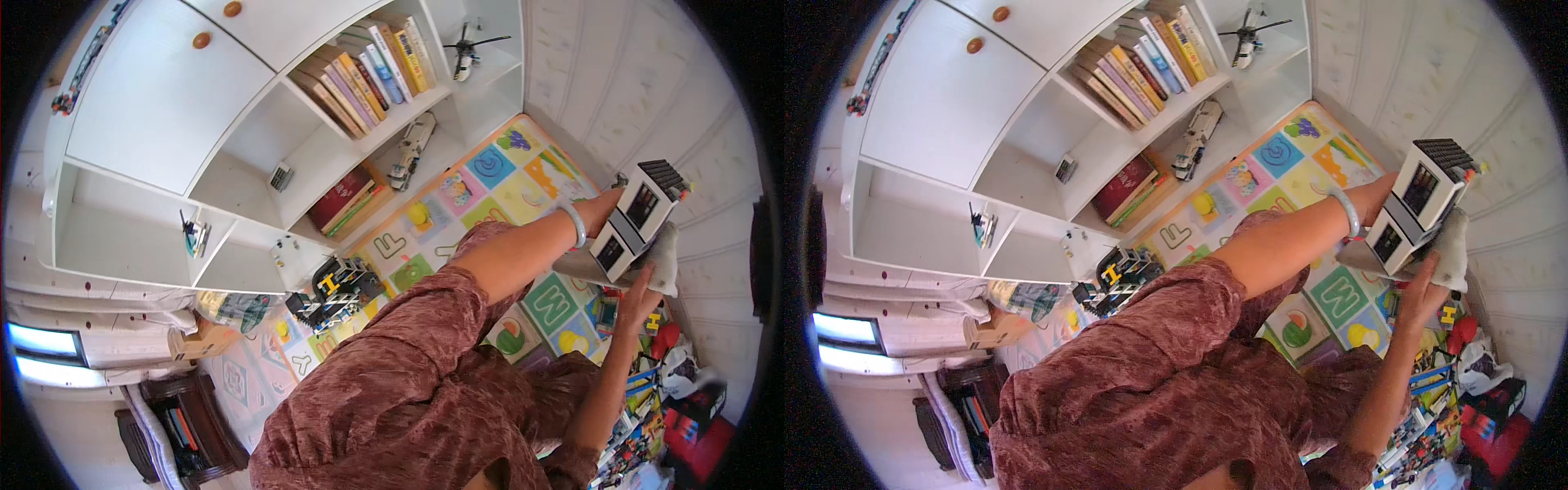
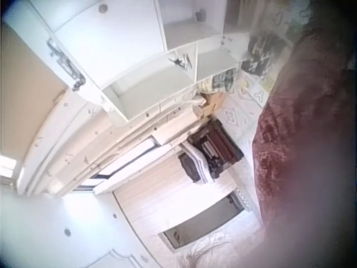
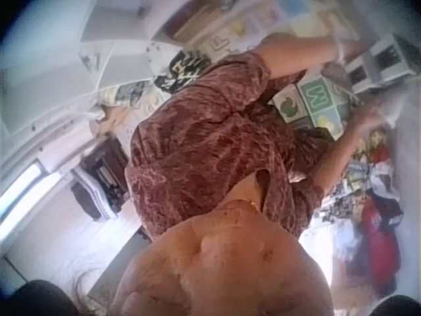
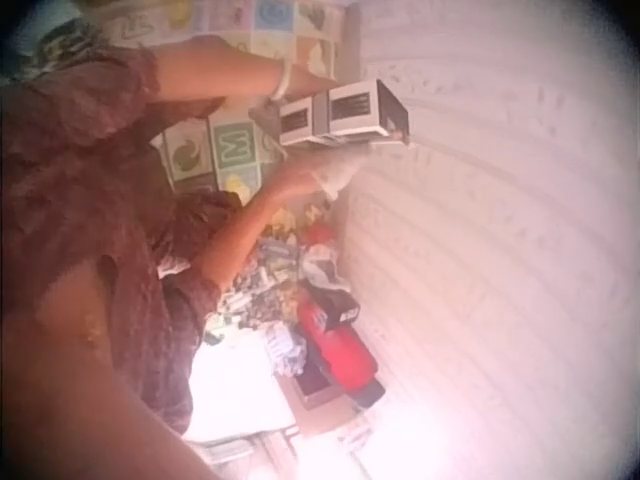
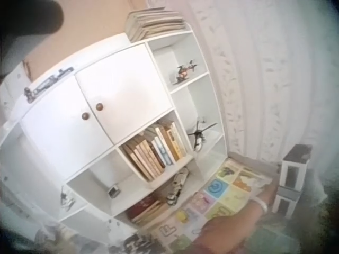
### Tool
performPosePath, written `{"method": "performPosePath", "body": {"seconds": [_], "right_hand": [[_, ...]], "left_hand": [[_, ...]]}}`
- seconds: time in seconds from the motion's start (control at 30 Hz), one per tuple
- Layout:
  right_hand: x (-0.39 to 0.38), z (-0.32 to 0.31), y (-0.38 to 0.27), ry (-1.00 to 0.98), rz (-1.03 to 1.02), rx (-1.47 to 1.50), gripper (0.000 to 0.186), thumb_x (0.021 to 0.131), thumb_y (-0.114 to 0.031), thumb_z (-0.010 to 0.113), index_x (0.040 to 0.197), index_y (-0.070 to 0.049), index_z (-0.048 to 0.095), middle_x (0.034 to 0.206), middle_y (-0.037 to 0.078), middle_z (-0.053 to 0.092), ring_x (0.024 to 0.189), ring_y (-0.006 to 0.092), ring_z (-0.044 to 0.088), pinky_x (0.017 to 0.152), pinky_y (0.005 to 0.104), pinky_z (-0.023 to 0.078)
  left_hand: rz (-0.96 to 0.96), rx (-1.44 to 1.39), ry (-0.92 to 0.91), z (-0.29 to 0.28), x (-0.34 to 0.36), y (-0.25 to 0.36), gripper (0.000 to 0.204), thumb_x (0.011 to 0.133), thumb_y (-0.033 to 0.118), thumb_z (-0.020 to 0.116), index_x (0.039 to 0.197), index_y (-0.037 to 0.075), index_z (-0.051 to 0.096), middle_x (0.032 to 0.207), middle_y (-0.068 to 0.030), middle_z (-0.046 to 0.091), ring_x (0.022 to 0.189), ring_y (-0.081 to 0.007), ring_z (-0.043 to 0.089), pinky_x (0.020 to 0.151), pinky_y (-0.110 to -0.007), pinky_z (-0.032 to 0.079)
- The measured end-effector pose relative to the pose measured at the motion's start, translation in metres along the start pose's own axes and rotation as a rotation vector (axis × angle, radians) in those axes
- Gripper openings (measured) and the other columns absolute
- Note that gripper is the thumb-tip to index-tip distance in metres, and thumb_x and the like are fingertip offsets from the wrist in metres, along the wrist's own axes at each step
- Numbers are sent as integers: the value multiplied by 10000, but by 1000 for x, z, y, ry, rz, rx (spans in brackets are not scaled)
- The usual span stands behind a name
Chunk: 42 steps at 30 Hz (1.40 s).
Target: Cleaning and wiping dust off toy helicopters and a model building using a white cloth.
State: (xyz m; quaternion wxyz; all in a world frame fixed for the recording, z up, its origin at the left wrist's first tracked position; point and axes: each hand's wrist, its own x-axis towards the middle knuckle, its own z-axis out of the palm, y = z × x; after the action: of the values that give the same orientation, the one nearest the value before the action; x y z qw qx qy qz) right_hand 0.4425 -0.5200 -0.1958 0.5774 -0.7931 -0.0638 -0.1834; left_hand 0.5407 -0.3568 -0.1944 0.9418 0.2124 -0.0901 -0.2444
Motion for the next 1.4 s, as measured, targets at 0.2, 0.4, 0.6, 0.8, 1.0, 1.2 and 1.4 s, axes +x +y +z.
{"method": "performPosePath", "body": {"seconds": [0.2, 0.4, 0.6, 0.8, 1.0, 1.2, 1.4], "right_hand": [[-29, -4, 0, -74, -176, -127, 366, 930, -105, 538, 1267, 37, 516, 1263, 167, 547, 1173, 277, 504, 1030, 381, 352], [7, -5, -36, 29, -236, -213, 372, 921, -120, 548, 1261, 28, 529, 1266, 192, 551, 1223, 325, 478, 1055, 388, 322], [15, -25, -27, 193, 223, 504, 399, 987, -232, 499, 1276, 43, 514, 1247, 105, 569, 1177, 180, 490, 1014, 315, 359], [19, -36, -30, 235, 123, 438, 419, 991, -242, 492, 1307, 33, 488, 1279, 92, 545, 1195, 186, 480, 1024, 318, 355], [18, -37, -52, 12, -306, -165, 410, 900, -144, 566, 1285, -8, 522, 1303, 205, 531, 1227, 390, 464, 1062, 402, 322], [15, -37, -38, -23, -243, -48, 420, 894, -183, 560, 1284, -29, 533, 1290, 218, 531, 1202, 409, 463, 1045, 440, 340], [14, -42, -43, -10, -179, -101, 402, 894, -169, 553, 1271, -28, 542, 1261, 221, 549, 1188, 407, 478, 1029, 437, 360]], "left_hand": [[-80, -64, -67, 9, -30, -19, 566, 959, 499, 421, 1321, 69, 487, 1146, -158, 630, 911, -296, 668, 818, -397, 579], [-197, -84, -79, 26, -37, -7, 568, 959, 504, 418, 1317, 69, 489, 1144, -159, 631, 910, -297, 668, 818, -400, 580], [-174, -17, 33, 49, -38, -7, 571, 959, 510, 415, 1313, 69, 492, 1142, -159, 631, 910, -297, 668, 817, -404, 580], [-101, 43, 170, 74, -33, -10, 573, 959, 515, 412, 1310, 69, 494, 1140, -160, 632, 909, -298, 668, 817, -407, 580], [-124, 145, 93, 21, -30, -17, 609, 959, 518, 408, 1332, 41, 471, 1279, -186, 556, 1131, -332, 581, 949, -451, 515], [-130, 136, 93, 19, -37, -6, 611, 959, 515, 409, 1335, 36, 467, 1286, -186, 552, 1139, -333, 576, 959, -452, 508], [-128, 111, 106, 14, -33, -1, 613, 959, 511, 411, 1339, 32, 463, 1294, -187, 547, 1147, -333, 571, 969, -453, 500]]}}
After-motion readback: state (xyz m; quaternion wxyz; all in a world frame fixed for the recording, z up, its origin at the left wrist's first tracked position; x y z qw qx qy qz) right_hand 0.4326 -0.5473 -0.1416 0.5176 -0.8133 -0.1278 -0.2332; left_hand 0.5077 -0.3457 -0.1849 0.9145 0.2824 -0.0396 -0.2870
